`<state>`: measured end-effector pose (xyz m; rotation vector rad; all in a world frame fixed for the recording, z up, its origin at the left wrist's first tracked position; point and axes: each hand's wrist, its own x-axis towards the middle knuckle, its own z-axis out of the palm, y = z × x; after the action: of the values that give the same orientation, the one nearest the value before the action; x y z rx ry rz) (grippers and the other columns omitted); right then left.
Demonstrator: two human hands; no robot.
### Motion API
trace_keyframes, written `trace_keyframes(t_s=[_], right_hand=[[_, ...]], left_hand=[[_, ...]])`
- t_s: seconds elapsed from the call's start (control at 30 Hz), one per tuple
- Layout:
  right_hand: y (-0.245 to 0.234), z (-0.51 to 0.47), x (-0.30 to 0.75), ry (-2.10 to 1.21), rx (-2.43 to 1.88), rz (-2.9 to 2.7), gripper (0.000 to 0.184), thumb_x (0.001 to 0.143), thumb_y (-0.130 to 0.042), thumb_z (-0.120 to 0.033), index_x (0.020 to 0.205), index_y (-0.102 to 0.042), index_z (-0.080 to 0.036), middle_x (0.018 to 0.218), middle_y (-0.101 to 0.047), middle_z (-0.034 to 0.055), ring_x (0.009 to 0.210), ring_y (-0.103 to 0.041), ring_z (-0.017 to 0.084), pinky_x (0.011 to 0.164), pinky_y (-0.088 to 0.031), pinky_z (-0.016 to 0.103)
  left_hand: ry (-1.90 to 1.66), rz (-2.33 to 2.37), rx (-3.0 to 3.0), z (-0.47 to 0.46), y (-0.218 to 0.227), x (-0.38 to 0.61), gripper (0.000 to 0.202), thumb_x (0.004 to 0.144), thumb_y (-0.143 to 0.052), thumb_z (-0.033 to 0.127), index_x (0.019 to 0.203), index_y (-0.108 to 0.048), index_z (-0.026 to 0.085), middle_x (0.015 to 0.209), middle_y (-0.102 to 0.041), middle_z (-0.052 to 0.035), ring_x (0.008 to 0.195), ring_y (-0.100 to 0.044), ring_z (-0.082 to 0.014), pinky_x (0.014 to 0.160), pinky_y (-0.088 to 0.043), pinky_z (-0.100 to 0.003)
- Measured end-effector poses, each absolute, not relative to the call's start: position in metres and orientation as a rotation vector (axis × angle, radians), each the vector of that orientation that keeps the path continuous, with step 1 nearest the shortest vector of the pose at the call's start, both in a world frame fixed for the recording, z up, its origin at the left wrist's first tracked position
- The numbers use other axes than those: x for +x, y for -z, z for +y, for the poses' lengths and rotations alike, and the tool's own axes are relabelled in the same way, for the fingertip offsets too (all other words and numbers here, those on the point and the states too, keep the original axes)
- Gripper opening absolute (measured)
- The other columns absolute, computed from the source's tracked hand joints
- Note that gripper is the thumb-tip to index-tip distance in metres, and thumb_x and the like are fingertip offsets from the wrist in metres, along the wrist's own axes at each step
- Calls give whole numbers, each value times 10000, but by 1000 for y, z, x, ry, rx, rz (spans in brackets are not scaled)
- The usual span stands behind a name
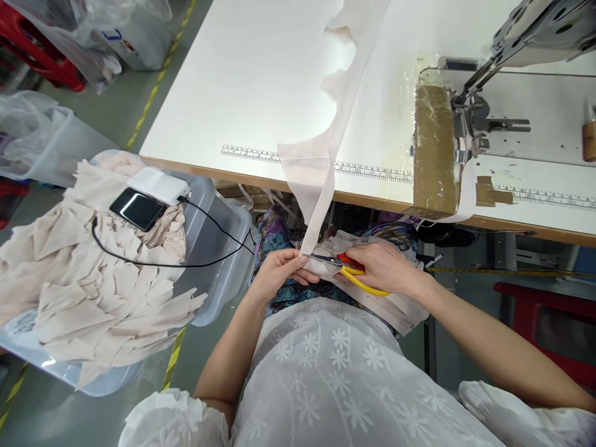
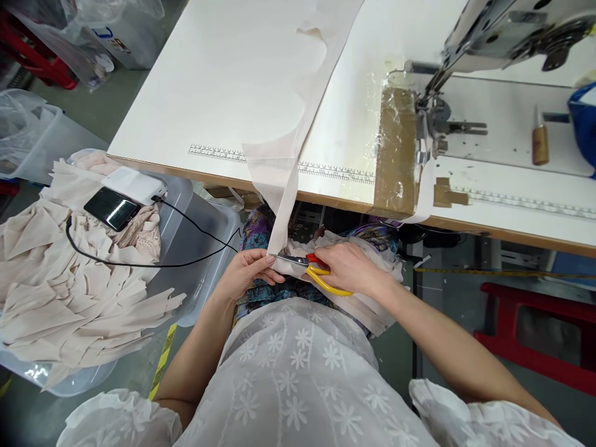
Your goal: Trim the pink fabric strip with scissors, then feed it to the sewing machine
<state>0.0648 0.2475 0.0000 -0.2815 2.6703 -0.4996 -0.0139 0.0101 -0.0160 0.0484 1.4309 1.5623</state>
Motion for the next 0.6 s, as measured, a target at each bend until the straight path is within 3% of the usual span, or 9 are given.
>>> trace_keyframes(t_s=[0.07,0.27,0.43,0.53,0.6], right_hand=[[-1,248,64,481,-295,2660,327,929,-568,-394,679,-464,-212,648,-593,33,591,-565,202,528,-188,302],[-5,241,58,428,-314,2686,352,939,-554,-509,764,-514,-206,742,-636,53,637,-588,215,529,-180,303],[6,241,58,473,-261,2643,338,947,-546,-429,699,-481,-208,655,-591,39,595,-556,196,533,-193,293],[11,246,66,578,-262,2655,337,953,-512,-421,695,-454,-212,645,-570,35,584,-529,188,538,-209,288],[13,248,75,688,-261,2679,386,960,-480,-483,684,-423,-219,620,-537,25,559,-494,181,539,-216,289]], left_hand=[[-1548,1446,46,10,16,-14,507,726,-771,580,915,-688,117,718,-747,-108,707,-744,-229,637,-572,-262],[-1549,1456,60,12,15,-14,507,714,-777,580,900,-681,119,715,-746,-101,687,-739,-220,624,-565,-258],[-1527,1477,70,11,16,-14,493,741,-747,597,850,-660,125,718,-738,-98,671,-725,-205,637,-556,-262],[-1461,1606,162,6,22,-20,524,803,-671,622,983,-657,130,770,-731,-90,682,-711,-199,655,-546,-280],[-1437,1907,280,5,26,-28,535,854,-627,596,1145,-628,146,910,-726,-96,711,-683,-181,664,-524,-285]])
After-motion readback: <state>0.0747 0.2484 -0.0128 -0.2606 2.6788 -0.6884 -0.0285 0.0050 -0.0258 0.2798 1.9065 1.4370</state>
